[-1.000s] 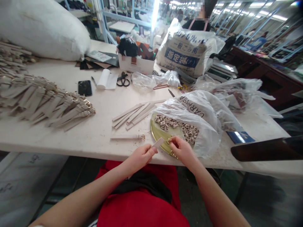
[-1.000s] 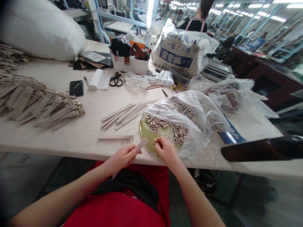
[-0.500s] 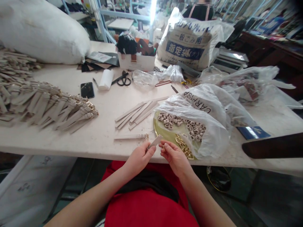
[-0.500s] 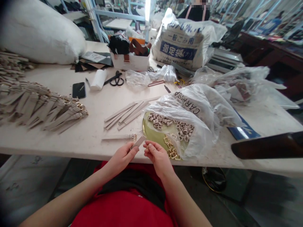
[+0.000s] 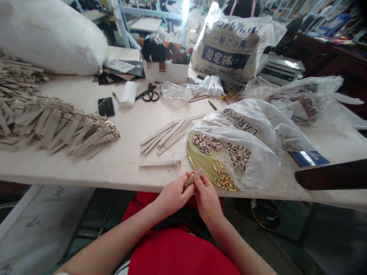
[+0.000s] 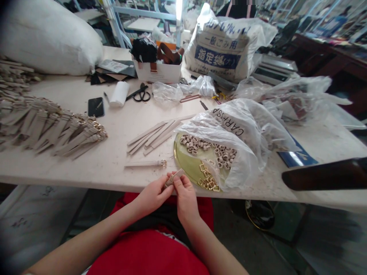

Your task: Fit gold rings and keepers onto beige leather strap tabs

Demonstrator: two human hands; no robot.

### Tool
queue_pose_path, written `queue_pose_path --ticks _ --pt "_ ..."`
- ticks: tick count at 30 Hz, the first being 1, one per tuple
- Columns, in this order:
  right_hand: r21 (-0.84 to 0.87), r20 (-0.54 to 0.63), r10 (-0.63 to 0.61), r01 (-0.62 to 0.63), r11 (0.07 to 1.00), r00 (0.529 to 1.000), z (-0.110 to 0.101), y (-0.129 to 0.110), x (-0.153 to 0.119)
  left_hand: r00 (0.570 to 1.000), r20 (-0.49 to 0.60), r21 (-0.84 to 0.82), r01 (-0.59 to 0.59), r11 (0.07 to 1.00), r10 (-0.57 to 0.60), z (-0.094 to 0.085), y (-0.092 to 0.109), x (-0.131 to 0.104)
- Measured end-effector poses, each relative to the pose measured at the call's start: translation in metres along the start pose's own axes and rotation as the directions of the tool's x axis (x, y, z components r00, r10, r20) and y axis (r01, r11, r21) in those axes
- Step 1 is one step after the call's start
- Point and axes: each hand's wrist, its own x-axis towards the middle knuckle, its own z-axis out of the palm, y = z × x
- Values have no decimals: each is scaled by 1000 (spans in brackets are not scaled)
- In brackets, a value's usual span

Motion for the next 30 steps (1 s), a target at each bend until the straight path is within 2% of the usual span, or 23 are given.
queue_pose_path --ticks 3,6,10,14,19,23,26,30 --pt "-144 -24 -106 101 984 994 -3 9 -4 1000 9 -134 5 991 -4 -1 3 0" --pt "-223 -54 -145 130 966 988 -11 10 -4 995 71 -193 78 978 -65 -2 3 -1" --pt "-132 31 -31 35 991 999 -15 1 -4 982 137 -336 166 927 -127 -1 1 -3" --pt "-60 145 111 -103 993 983 -15 -9 -6 984 121 -356 163 920 -128 0 1 -4" --pt "-206 207 120 -76 976 971 -17 -17 -7 983 143 -298 153 942 -114 -4 4 -7" --pt "-267 255 127 -56 962 958 -14 -20 -9 986 123 -402 150 903 -109 -2 3 -8" --pt "-298 251 112 -34 954 962 -14 -17 -11 988 124 -457 141 878 -94 -1 3 -8" --pt "-313 189 63 -1 950 980 -17 -12 -11 977 177 -452 190 872 -120 -3 5 -8"
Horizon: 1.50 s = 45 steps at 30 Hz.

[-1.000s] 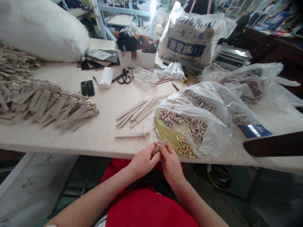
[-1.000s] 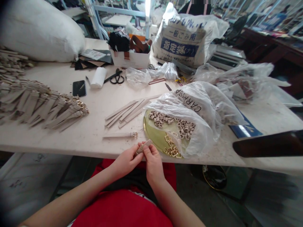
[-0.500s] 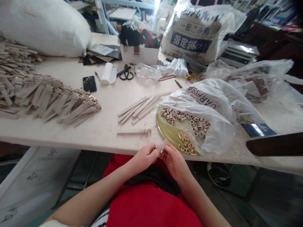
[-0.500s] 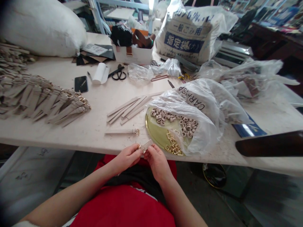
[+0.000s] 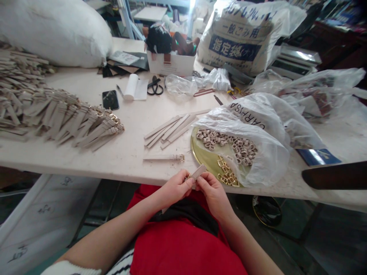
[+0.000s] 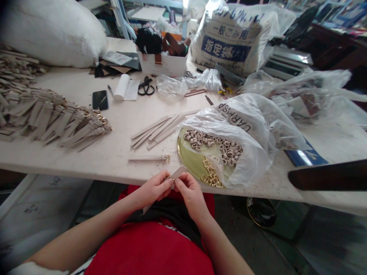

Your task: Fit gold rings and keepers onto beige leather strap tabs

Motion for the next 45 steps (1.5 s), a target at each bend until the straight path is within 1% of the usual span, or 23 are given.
queue_pose_path --ticks 3,6,8,10,12,15,19,21,23,26,29,30,32,34,35,37,39,42,45 --pt "52 -39 7 -5 999 999 0 0 2 1000 -4 2 20 1000 -20 0 1 0" --pt "93 -17 49 -47 995 999 2 0 3 999 -26 1 24 1000 -24 2 -2 1" --pt "19 -12 20 -20 1000 1000 1 0 2 999 -37 22 16 1000 -15 3 -6 1" --pt "-119 -13 -51 49 992 999 -1 1 1 999 -48 60 6 998 -3 3 -8 1" --pt "-220 14 -97 98 971 995 -4 1 0 998 -59 110 1 994 6 3 -7 0" --pt "-243 59 -88 100 965 994 -7 -2 0 998 -57 164 5 986 4 4 -2 -3" --pt "-189 26 -18 22 982 999 -6 -3 -1 998 -41 153 50 987 -44 6 3 -6" --pt "-175 33 -10 16 984 999 -5 -1 -2 996 -45 137 78 988 -72 6 2 -6" --pt "-208 48 -50 59 976 998 -6 2 -3 994 -60 151 101 983 -93 6 -1 -6" --pt "-329 57 -130 142 934 990 -9 4 -4 992 -81 238 117 964 -100 7 -3 -5" --pt "-416 25 -180 173 893 983 -11 2 -5 991 -111 333 113 936 -80 7 -2 -5" --pt "-404 15 -177 168 899 984 -11 1 -6 990 -121 354 107 929 -68 7 0 -6" --pt "-295 22 -118 120 948 993 -10 -1 -6 993 -111 363 85 928 -48 6 4 -9" --pt "-132 77 -15 25 991 997 -10 -2 -6 997 -57 326 60 944 -44 5 8 -13" --pt "-63 108 34 -27 998 994 -10 -3 -6 999 -20 298 51 953 -48 5 10 -14" --pt "12 141 93 -95 995 986 -10 -3 -7 998 43 251 42 967 -55 3 11 -15" --pt "19 136 86 -90 996 987 -9 -4 -8 996 69 224 41 974 -57 2 11 -14" --pt "-24 100 14 -11 1000 995 -7 -9 -13 996 64 222 49 974 -65 0 11 -12" --pt "-38 101 5 -1 999 995 -6 -14 -17 995 84 245 37 969 -59 -1 18 -13"
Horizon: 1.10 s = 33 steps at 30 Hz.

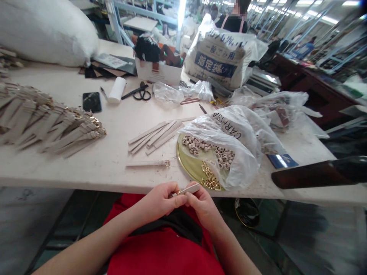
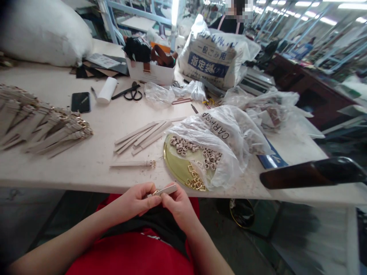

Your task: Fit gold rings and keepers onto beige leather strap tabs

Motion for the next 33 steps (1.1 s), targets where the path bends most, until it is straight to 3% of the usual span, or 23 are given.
queue_pose_path --ticks 5,8,12,15,19,21,22,24,25,29,33 --pt "59 80 79 -84 995 994 -3 -5 0 990 28 139 -140 980 137 -5 20 -13" --pt "27 108 93 -97 995 990 -3 -5 1 989 66 130 -141 981 133 -7 19 -13" --pt "-289 -30 -127 113 951 991 4 -11 -4 1000 -16 64 -15 998 16 -6 4 1" --pt "-582 7 -280 232 780 960 3 -24 -7 995 -98 22 -30 999 32 -4 -3 11" --pt "-701 256 -152 292 650 955 -25 -51 12 970 -124 115 -195 974 209 -5 1 16" --pt "-773 198 -216 288 565 956 -49 -64 38 965 -147 128 -198 972 216 -6 2 19" --pt "-852 116 -310 255 457 944 -62 -69 54 966 -166 115 -181 977 198 -6 1 20" --pt "-998 2 -410 30 63 912 -85 -76 85 969 -189 68 -149 987 159 -6 -1 24" --pt "-1000 -22 -420 -24 2 907 -94 -77 99 971 -188 46 -140 989 146 -5 -3 25" --pt "-989 -57 -427 -109 -99 903 -112 -70 128 981 -169 -21 -105 994 100 -4 -8 24" --pt "-983 -61 -429 -130 -133 901 -117 -64 126 982 -171 -38 -91 995 83 -4 -11 23"
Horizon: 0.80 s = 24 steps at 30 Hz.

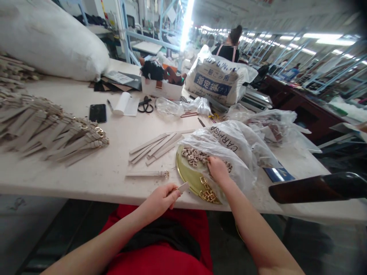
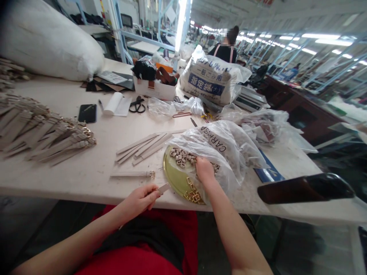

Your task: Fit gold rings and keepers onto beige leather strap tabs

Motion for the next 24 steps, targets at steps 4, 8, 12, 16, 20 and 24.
queue_pose_path --ticks 4,8,12,16,20,24 --pt "27 -15 -27 27 999 1000 -10 1 -7 1000 13 13 -22 1000 22 3 0 3" --pt "124 -16 -85 87 988 996 -13 -3 -13 999 -1 20 -34 999 35 5 1 8" --pt "96 53 -43 37 995 998 -7 -5 -17 999 -13 38 -46 998 46 3 2 12" --pt "-66 113 -52 60 996 992 -7 -2 -25 999 -28 60 -16 998 17 0 -3 11" --pt "-266 167 -98 140 954 981 -9 -1 -31 1000 -22 45 8 999 -7 1 -8 10" --pt "-299 142 -67 107 948 988 -13 -3 -30 1000 -11 60 15 998 -14 1 -7 9"
